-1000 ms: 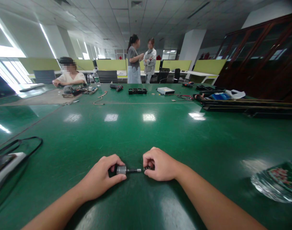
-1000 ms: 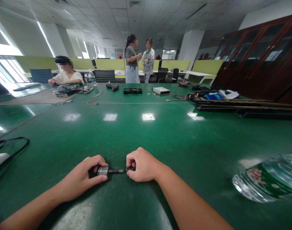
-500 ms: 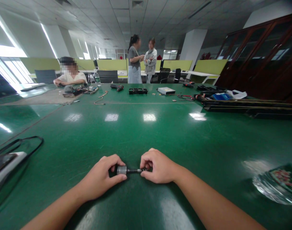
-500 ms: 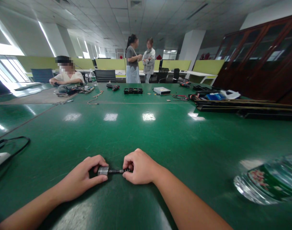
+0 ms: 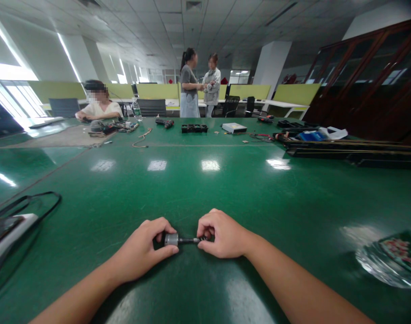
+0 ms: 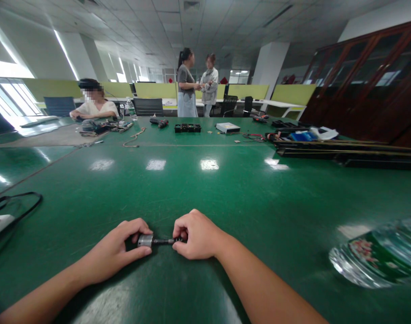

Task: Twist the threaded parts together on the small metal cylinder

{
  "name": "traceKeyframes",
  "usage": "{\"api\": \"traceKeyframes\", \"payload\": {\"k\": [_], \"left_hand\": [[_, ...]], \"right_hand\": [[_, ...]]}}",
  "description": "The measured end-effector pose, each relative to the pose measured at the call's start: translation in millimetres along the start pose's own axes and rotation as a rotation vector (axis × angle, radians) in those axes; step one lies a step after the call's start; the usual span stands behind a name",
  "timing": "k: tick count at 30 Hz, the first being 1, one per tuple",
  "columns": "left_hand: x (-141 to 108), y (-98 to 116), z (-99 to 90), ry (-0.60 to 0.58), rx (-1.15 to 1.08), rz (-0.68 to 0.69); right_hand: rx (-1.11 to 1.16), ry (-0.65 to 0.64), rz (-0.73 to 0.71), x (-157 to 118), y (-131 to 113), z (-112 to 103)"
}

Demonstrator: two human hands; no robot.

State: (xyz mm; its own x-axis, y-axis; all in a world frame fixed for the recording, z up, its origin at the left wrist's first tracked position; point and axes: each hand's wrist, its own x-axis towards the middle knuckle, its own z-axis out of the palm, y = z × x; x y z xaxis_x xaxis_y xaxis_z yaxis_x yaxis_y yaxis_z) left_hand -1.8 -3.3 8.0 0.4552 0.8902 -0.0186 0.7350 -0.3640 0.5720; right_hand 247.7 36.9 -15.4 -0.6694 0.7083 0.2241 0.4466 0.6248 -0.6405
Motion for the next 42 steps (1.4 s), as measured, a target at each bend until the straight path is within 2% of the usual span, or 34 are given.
{"api": "traceKeyframes", "payload": {"k": [15,19,27,42], "left_hand": [[-1,-3,1.3,0.008,-0.006,-0.010],[-1,-3,1.5,0.014,-0.005,-0.001],[-1,-1,2.2,0.026,0.009,0.004],[-1,-3,2.4,0.022,0.005,0.025]], "right_hand": [[0.073,-0.034,0.009,1,-9,-6],[0.080,-0.019,0.032,3,-10,-1],[-0.054,0.035,-0.009,3,-24,16],[-0.079,0.026,-0.059,3,-23,15]]}}
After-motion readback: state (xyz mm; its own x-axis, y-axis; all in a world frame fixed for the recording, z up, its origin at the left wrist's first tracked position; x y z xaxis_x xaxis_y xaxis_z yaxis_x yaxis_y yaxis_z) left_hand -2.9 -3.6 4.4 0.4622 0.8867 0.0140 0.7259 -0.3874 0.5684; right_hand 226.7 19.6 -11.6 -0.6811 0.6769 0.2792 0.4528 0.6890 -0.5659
